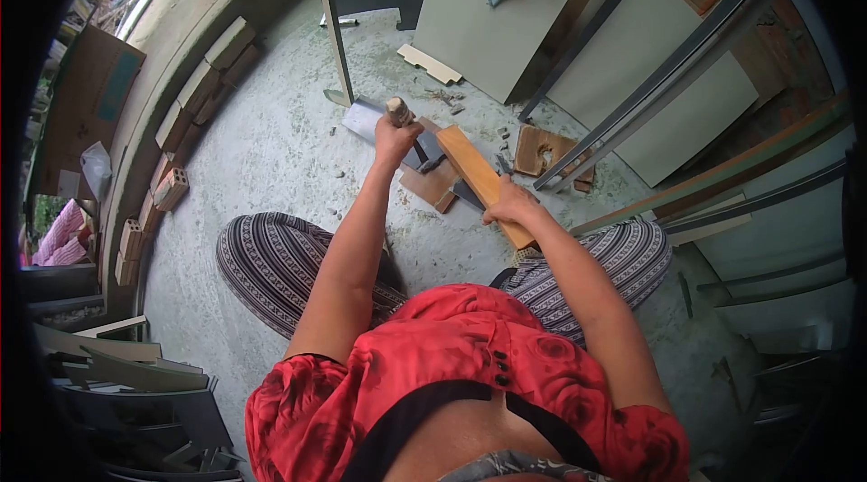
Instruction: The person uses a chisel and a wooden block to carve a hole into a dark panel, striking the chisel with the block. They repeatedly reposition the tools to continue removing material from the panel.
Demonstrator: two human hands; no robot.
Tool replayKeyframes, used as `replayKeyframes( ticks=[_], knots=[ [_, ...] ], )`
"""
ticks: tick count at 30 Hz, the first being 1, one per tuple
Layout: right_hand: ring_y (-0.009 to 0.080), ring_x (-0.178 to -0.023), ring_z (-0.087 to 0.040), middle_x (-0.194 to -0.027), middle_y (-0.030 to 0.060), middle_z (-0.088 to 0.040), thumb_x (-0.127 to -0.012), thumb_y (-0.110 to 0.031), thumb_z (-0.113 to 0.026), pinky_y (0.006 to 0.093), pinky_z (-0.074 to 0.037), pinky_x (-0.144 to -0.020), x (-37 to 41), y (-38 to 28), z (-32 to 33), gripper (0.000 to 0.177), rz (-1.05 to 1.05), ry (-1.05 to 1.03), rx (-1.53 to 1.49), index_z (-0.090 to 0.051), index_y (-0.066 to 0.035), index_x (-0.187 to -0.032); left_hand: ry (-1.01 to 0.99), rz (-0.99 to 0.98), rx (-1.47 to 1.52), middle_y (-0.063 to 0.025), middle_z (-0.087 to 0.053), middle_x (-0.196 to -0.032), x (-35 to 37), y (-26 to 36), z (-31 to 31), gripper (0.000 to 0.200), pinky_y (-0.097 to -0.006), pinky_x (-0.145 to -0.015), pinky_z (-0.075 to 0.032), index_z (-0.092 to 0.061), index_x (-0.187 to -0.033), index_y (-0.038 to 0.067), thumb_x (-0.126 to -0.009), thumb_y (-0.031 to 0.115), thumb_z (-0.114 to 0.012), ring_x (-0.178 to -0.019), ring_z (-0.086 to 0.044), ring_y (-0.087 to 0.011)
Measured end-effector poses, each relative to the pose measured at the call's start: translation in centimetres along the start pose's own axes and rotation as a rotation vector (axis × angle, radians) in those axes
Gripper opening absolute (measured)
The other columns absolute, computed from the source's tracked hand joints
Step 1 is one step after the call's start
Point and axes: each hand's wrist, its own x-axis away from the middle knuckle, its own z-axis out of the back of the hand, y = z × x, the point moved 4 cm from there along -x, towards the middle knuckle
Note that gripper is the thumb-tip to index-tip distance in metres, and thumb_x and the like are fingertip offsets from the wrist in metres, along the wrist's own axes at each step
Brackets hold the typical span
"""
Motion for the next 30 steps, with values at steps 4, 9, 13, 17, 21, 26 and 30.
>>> replayKeyframes(
  ticks=[4, 9, 13, 17, 21, 26, 30],
  knots=[
    [0.0350, -0.108, -0.055, -0.114, 0.0250, -0.056, -0.050, -0.032, -0.081, 0.0384, -0.044, -0.093, 0.4, -0.1, 0.3, 0.092, 0.004, -0.012, -0.014, -0.035, 0.004, -0.121, -0.046, -0.152, -0.172, -0.0016, -0.057, -0.070, 0.9, 0.9, -1.2, 0.022, -0.0256, -0.055, -0.044, -0.057, -0.082, 0.003, -0.064, 0.006, -0.069, -0.062, -0.055, -0.0111],
    [0.0353, -0.106, -0.056, -0.111, 0.0258, -0.057, -0.050, -0.033, -0.081, 0.0376, -0.045, -0.091, 0.1, 0.3, 0.1, 0.092, 0.024, 0.003, -0.007, -0.035, 0.004, -0.119, -0.058, -0.114, -0.186, -0.0011, -0.058, -0.070, 1.1, 0.1, -1.0, 0.020, -0.0265, -0.058, -0.045, -0.056, -0.078, 0.003, -0.063, 0.005, -0.069, -0.063, -0.055, -0.0107],
    [0.0346, -0.106, -0.056, -0.111, 0.0255, -0.057, -0.049, -0.033, -0.081, 0.0365, -0.045, -0.091, -0.2, 0.4, 0.0, 0.092, 0.029, 0.008, -0.009, -0.035, 0.005, -0.119, -0.023, -0.099, -0.158, -0.0067, -0.062, -0.069, 1.1, -0.3, -0.6, 0.023, -0.0315, -0.061, -0.047, -0.056, -0.076, 0.000, -0.060, 0.012, -0.068, -0.063, -0.057, -0.0157],
    [0.0346, -0.106, -0.056, -0.111, 0.0254, -0.057, -0.049, -0.033, -0.081, 0.0366, -0.045, -0.091, -0.3, 0.4, -0.1, 0.091, 0.019, 0.011, -0.002, -0.036, 0.004, -0.119, 0.007, -0.130, -0.214, -0.0068, -0.062, -0.069, 1.7, 0.7, -0.9, 0.024, -0.0312, -0.061, -0.047, -0.057, -0.076, 0.001, -0.060, 0.013, -0.069, -0.064, -0.058, -0.0153],
    [0.0347, -0.106, -0.056, -0.111, 0.0253, -0.057, -0.049, -0.034, -0.081, 0.0369, -0.045, -0.091, -0.2, 0.5, -0.1, 0.092, 0.024, 0.020, 0.010, -0.035, 0.005, -0.119, 0.029, -0.105, -0.285, -0.0009, -0.060, -0.071, 2.4, 1.4, -1.0, 0.020, -0.0282, -0.061, -0.046, -0.057, -0.076, 0.004, -0.064, 0.010, -0.072, -0.065, -0.055, -0.0099],
    [0.0334, -0.111, -0.054, -0.117, 0.0240, -0.055, -0.050, -0.034, -0.081, 0.0368, -0.042, -0.095, -0.2, 0.3, 0.1, 0.098, 0.016, 0.010, 0.034, -0.032, 0.004, -0.126, 0.004, -0.099, -0.262, 0.0006, -0.058, -0.069, 3.4, 1.8, -1.6, 0.021, -0.0279, -0.061, -0.044, -0.055, -0.074, 0.005, -0.065, 0.010, -0.072, -0.064, -0.052, -0.0094],
    [0.0366, -0.100, -0.058, -0.109, 0.0247, -0.058, -0.050, -0.031, -0.080, 0.0381, -0.046, -0.085, 0.8, -0.8, 2.6, 0.079, 0.078, 0.124, -0.163, -0.046, 0.003, -0.113, 0.027, -0.138, -0.217, -0.0087, -0.062, -0.069, 3.7, 1.3, -1.7, 0.021, -0.0328, -0.064, -0.047, -0.057, -0.078, 0.003, -0.063, 0.011, -0.071, -0.064, -0.058, -0.0176]
  ],
)
